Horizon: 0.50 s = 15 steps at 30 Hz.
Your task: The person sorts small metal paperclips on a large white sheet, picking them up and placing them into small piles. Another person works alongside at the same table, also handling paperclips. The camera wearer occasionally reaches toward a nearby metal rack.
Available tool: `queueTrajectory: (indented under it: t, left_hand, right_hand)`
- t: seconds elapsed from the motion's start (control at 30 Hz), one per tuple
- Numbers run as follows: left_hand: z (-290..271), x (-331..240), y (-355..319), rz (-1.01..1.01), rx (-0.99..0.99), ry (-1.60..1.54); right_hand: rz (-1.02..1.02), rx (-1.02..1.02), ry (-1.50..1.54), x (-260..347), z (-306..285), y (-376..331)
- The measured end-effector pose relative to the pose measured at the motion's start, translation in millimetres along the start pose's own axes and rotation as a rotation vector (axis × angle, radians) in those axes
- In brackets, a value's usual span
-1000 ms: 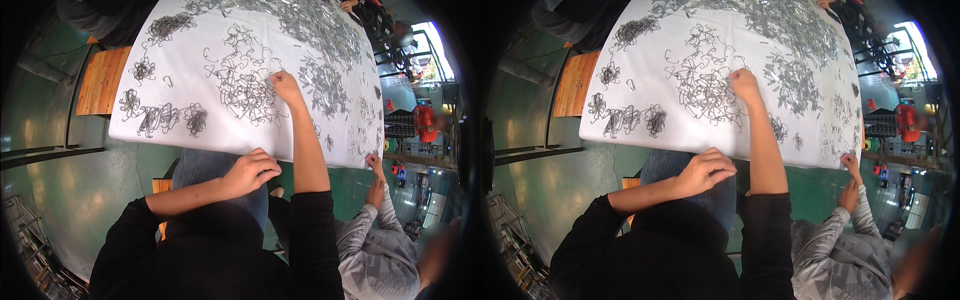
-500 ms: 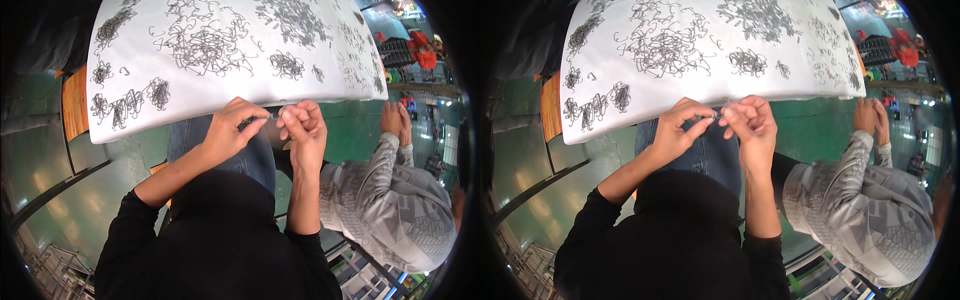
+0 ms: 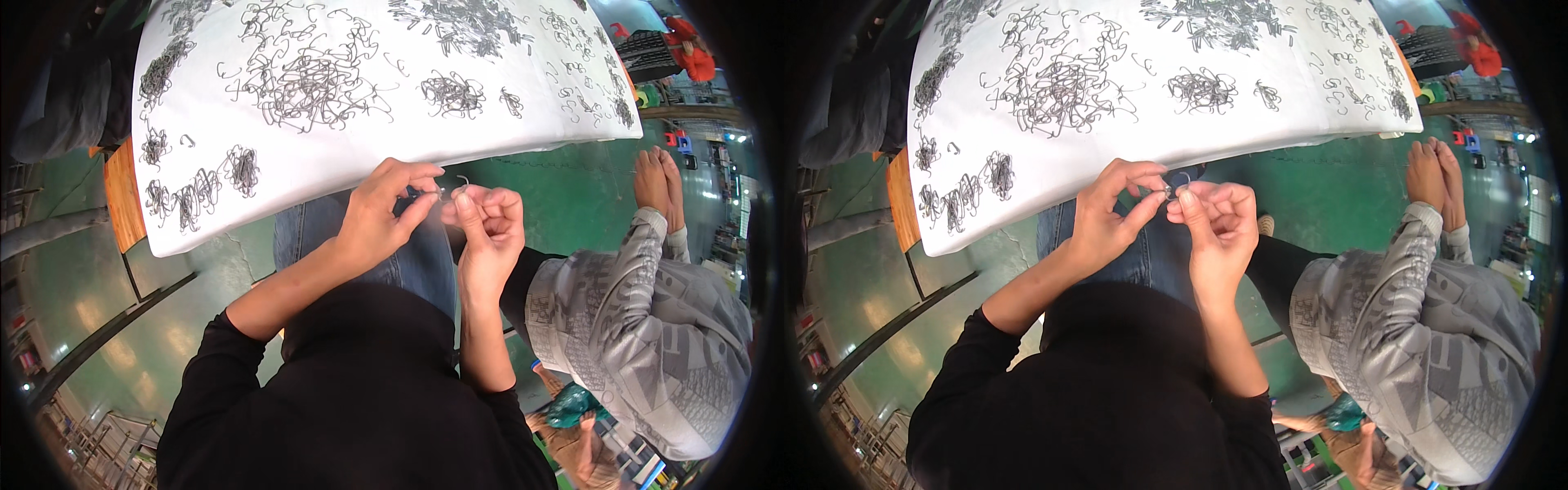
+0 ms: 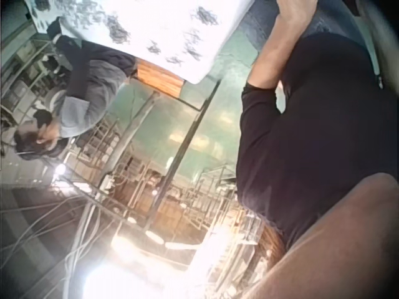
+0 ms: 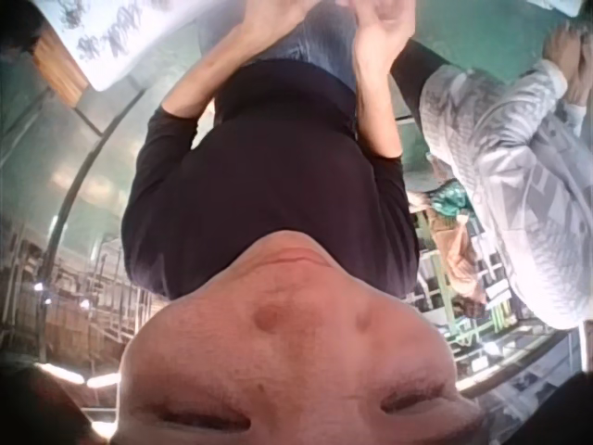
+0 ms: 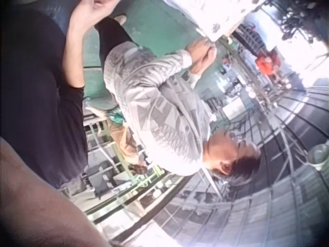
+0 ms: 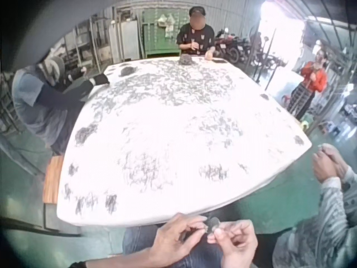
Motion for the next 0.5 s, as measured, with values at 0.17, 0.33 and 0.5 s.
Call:
queueTrajectory:
  t: [0.17, 0.33, 0.5]
  left_hand:
    - [6.5, 1.7, 7.7, 0.031, -0.007, -0.010]
    - [10.5, -4.8, 12.2, 0.140, 0.014, -0.062]
    - [-1.7, 23.6, 57.4, 0.221, 0.037, 0.070]
  right_hand:
    - [-0.017, -0.043, -0.005, 0.3, -4.3, 6.7]
    - [-0.247, 0.036, -0.012, 11.6, 2.8, 3.1]
    - [-0.414, 0.067, -0.097, 19.4, 1.4, 2.1]
Point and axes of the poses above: each hand's wrist, its own y-axis towards the middle knuckle, its own z-axis out of the palm, x = y × z, the point moved 7 cm from there along y, towards the middle knuckle, and after that the axes turned 8 degrees about y, right-handed, at the moved point
